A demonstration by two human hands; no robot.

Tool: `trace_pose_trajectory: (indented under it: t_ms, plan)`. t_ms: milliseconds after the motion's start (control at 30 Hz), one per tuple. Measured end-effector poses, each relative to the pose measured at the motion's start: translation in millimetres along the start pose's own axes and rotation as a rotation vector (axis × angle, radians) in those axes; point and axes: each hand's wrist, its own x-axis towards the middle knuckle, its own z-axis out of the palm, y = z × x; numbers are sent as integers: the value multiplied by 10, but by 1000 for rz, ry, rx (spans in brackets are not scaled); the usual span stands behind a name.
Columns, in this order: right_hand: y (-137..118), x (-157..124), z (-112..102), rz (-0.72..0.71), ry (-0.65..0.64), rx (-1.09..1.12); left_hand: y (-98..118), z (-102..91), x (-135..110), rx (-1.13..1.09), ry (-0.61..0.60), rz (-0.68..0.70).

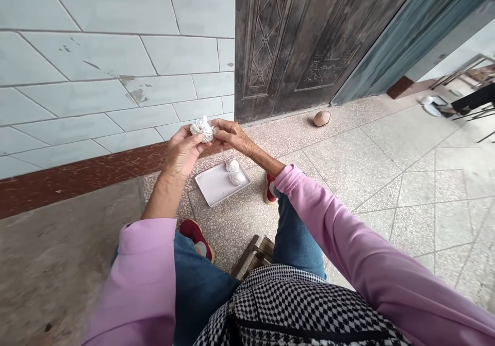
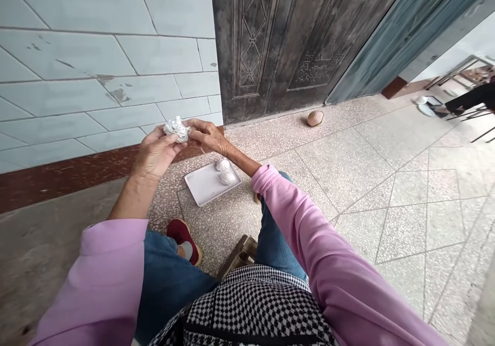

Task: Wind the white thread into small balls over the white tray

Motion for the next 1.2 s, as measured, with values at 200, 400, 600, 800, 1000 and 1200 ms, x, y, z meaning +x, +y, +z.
trace_pose_trajectory:
  t_ms: [200, 400, 600, 800, 1000, 1200]
  plan:
    - [73, 103, 101, -11, 90, -46, 8, -29, 25, 56, 25, 38]
    - [141, 329, 216, -73, 13, 35, 55, -123, 32, 99, 105, 33]
    - [261, 349, 260, -25, -23, 160, -38, -180, 20, 65, 148, -17]
    - [376, 411, 156, -24, 45, 139, -161, -14, 102, 60, 157, -15]
    - [470, 224, 35, 24, 3, -31, -254, -57, 192, 169, 252, 33]
    - [483, -47, 6, -149, -381, -426, -191, -213, 286, 428, 342, 32]
